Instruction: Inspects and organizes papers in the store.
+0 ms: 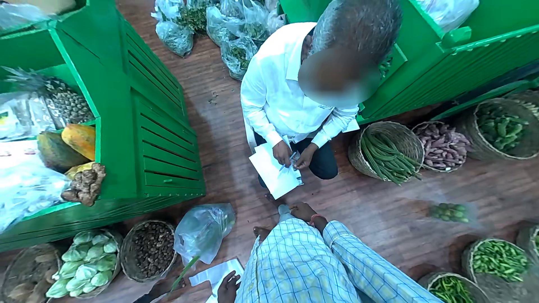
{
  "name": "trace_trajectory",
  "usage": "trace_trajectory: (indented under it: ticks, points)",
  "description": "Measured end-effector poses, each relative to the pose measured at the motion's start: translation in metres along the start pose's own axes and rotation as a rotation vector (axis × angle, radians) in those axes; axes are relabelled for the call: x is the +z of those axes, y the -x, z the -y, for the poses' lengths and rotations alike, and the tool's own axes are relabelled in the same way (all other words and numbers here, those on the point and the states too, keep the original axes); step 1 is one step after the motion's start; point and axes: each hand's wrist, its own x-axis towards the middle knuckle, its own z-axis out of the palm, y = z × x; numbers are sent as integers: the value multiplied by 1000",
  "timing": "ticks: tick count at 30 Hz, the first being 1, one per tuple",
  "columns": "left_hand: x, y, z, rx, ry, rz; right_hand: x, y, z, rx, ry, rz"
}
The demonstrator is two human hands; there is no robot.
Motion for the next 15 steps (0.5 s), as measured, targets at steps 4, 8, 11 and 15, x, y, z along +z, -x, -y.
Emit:
trace_trajectory:
  ticks: [4, 8, 11, 15]
  points:
    - [1, 3, -2, 5, -3, 7, 0, 1, 0, 6, -7, -4]
    - [2, 2, -2, -6, 3, 4, 1, 0, -3, 0, -24, -8]
    - [3, 1, -1, -16, 5, 3, 1, 0, -3, -2, -17, -9]
    - [3, -3, 6, 9, 20, 4, 1, -1, -3, 3, -27, -14]
